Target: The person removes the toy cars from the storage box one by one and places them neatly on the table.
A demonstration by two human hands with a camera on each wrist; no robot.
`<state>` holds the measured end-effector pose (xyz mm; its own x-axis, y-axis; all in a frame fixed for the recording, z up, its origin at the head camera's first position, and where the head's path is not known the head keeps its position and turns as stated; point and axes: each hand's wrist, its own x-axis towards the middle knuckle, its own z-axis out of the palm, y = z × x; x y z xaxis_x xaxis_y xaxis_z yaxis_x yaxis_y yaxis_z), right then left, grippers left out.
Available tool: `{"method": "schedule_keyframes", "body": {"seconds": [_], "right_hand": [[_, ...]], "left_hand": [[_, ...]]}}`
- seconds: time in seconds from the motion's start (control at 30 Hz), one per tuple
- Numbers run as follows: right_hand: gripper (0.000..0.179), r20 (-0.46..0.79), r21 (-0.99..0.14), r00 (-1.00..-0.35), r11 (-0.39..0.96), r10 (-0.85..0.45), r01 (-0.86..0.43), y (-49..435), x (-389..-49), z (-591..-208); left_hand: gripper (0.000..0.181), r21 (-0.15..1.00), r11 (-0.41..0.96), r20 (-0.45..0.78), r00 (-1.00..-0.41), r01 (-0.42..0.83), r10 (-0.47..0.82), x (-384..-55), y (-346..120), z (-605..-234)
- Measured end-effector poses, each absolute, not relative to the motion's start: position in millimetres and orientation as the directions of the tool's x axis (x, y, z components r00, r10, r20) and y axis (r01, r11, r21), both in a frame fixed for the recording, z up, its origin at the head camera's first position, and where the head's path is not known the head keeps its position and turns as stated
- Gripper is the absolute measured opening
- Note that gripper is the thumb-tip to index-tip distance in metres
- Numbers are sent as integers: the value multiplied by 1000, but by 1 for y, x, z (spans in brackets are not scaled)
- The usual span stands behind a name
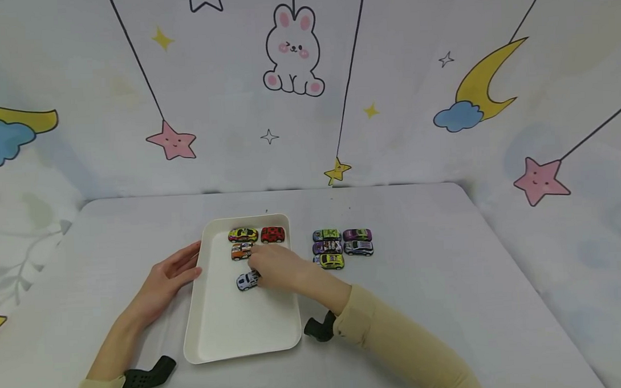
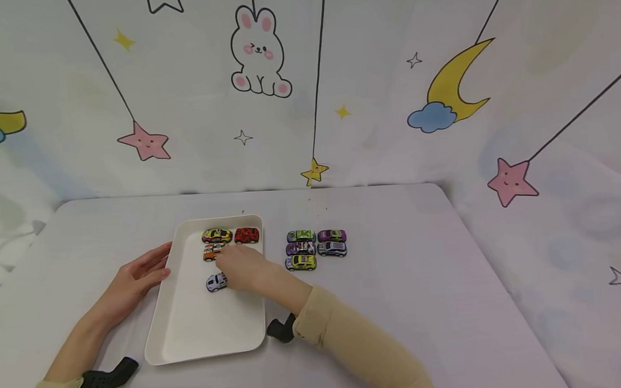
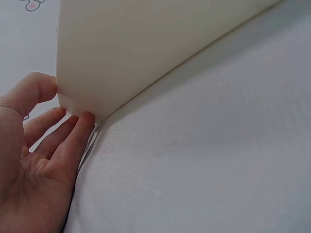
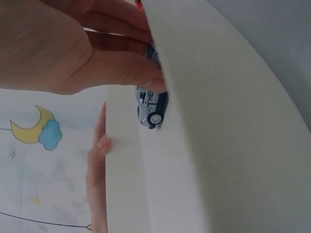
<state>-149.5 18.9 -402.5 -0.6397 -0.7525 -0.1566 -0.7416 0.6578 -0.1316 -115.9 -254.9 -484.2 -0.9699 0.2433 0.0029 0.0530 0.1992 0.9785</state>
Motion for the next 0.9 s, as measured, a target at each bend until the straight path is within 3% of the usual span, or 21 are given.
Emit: {"method": "schedule_keyframes", "body": {"seconds": [0.5, 0.9], "right_hand": [[21, -118, -223, -648, 656, -752, -721, 36, -148, -416], [31, 7, -296, -609, 580, -793, -759, 54, -148, -439]], "left_hand": [[64, 979, 189, 23, -968, 72, 251, -115, -255, -483], [65, 975, 218, -12, -973, 40, 233, -114, -255, -483]]}}
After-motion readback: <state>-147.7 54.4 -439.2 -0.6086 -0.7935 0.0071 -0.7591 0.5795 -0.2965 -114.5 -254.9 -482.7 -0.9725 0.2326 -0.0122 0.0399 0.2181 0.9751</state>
